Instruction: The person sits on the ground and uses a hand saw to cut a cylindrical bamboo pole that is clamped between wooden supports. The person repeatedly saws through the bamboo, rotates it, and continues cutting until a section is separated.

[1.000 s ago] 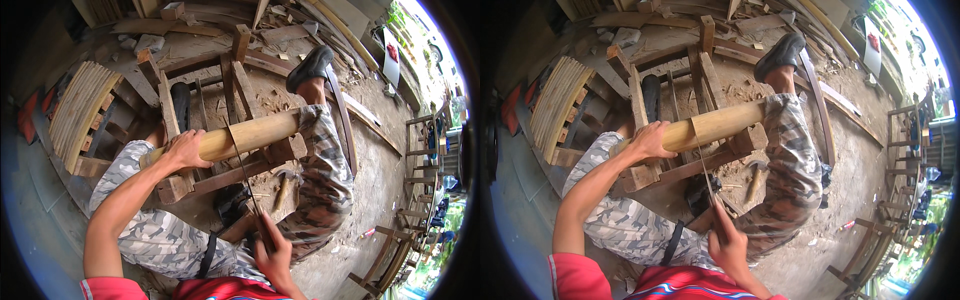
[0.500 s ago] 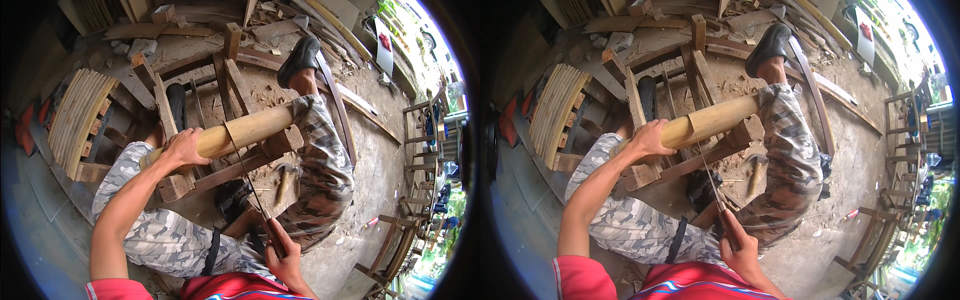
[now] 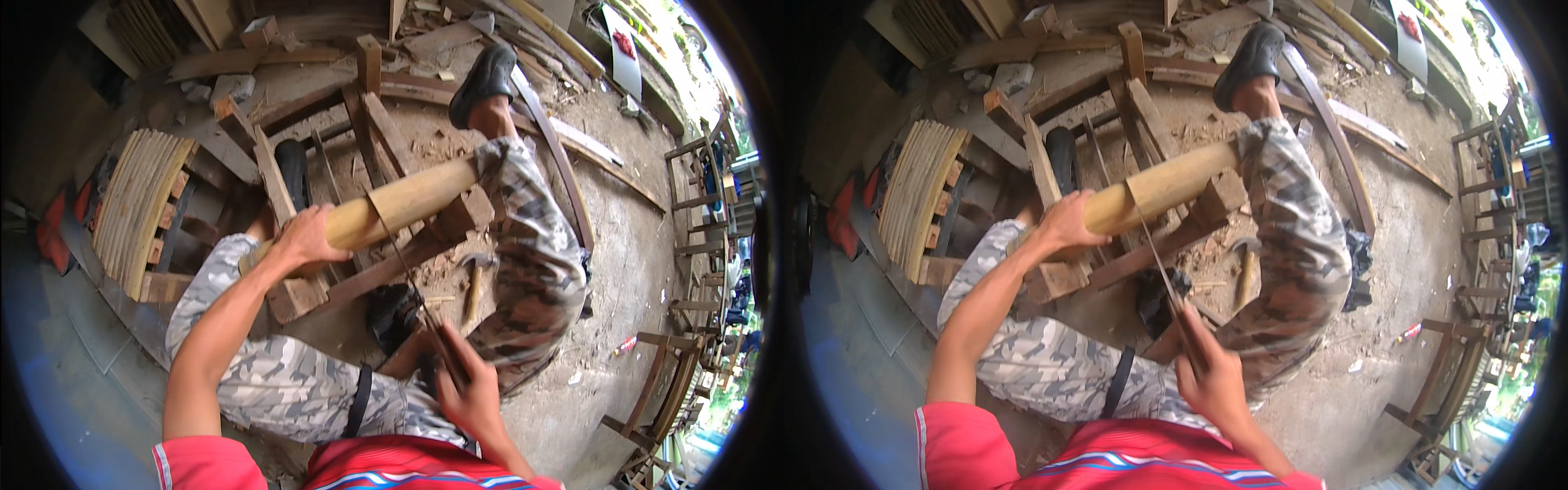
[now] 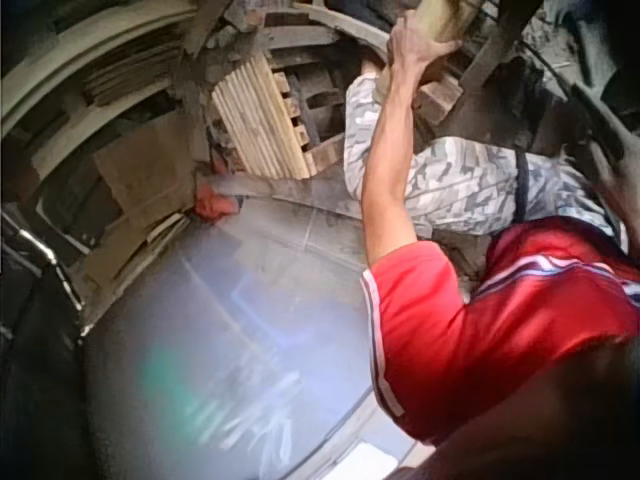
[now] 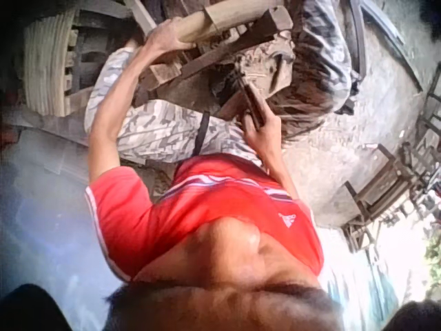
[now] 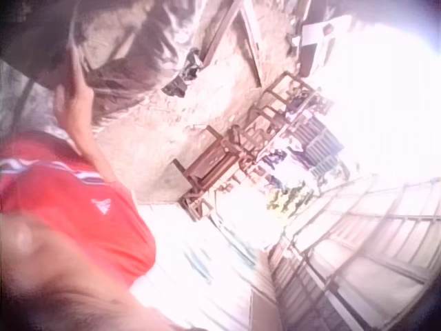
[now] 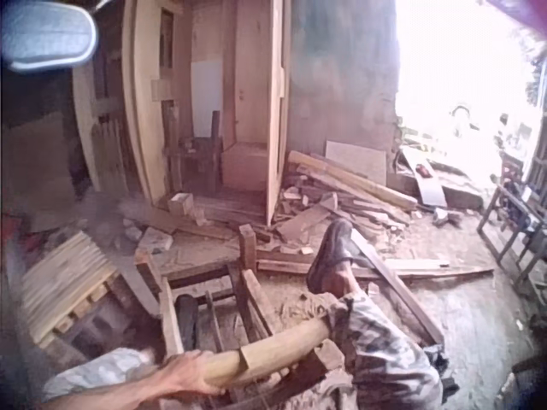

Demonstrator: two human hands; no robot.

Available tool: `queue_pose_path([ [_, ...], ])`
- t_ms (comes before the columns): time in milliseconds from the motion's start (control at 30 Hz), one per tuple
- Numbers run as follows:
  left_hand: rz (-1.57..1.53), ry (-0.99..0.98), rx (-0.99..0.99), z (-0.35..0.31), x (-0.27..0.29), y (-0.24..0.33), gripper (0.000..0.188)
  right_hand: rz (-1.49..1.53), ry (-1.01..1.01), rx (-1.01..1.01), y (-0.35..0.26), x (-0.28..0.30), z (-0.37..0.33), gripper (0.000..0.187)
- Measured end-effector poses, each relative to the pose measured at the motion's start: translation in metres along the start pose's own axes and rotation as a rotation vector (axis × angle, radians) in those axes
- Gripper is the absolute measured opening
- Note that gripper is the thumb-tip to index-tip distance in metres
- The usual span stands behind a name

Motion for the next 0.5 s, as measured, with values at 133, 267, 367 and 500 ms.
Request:
queue_pose_path([
  [133, 0.04, 0.006, 0.046, 0.001, -0.002, 0.003, 0.098, 0.038, 0.028, 0.048, 0.001, -0.005, 0.028, 0.062],
  [267, 0.03, -0.011, 0.015, 0.008, 0.0, 0.008, 0.096, 0.085, 0.149, 0.099, 0.06, -0.076, 0.174, 0.052],
  [367, 0.023, -0.049, 0.043, 0.009, 0.003, 0.008, 0.096, 0.058, 0.133, 0.091, 0.063, -0.077, 0.156, 0.056],
  [500, -0.019, -0.014, 0.014, 0.003, -0.002, -0.003, 0.098, 0.043, 0.02, -0.006, 0.028, -0.034, 0.055, 0.061],
])
Point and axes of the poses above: each hand's wrist, its own z-axis towards the middle knuckle, its own x-axis out of the back of the hand, y = z × x, the point moved 3 cm from there along z, towards the middle knuckle, and after that the axes turned 12 degrees about x, right-handed, at the moved point
